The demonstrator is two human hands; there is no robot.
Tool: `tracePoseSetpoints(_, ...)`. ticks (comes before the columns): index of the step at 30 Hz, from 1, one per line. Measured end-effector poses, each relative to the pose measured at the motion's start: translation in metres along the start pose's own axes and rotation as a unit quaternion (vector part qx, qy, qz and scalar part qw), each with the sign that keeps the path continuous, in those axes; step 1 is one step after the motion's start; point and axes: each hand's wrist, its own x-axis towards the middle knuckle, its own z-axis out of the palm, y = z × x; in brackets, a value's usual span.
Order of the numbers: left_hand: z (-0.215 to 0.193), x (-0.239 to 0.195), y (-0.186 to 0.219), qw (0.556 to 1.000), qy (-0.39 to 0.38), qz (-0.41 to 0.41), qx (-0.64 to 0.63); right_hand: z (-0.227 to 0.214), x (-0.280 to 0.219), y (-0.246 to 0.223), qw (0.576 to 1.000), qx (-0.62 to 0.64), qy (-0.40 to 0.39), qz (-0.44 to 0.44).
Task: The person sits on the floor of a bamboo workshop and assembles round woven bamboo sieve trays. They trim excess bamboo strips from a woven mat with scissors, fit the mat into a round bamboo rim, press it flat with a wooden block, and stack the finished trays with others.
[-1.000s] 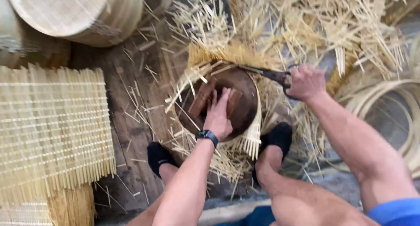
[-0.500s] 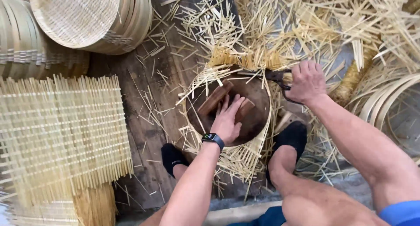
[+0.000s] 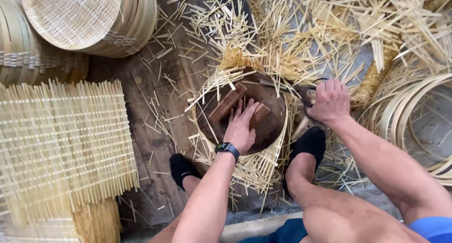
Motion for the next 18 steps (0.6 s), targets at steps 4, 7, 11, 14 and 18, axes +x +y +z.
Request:
tracePoseSetpoints(4, -0.003, 0.0, 0.001, 1.0, -0.007, 0.012, 0.003, 0.024, -0.005, 0.015, 0.996, 0.084, 0.023, 0.031)
tracePoseSetpoints(7, -0.002, 0.001, 0.001, 1.0, -0.013, 0.002, -0.006, 0.02, 0.011, 0.028, 0.997, 0.078, -0.001, 0.007)
tracePoseSetpoints(11, -0.003, 0.002, 0.001, 1.0, -0.003, 0.008, -0.019, -0.025, 0.044, 0.006, 0.996, -0.011, 0.071, -0.055)
tracePoseSetpoints(14, 0.0, 0.0, -0.003, 1.0, 0.0, 0.014, -0.021, -0.029, 0.065, -0.015, 0.992, -0.093, 0.061, -0.065)
tracePoseSetpoints(18, -0.008, 0.001, -0.013, 1.0, -0.023, 0.017, -0.003, 0.006, 0.057, 0.027, 0.995, -0.056, -0.06, -0.063)
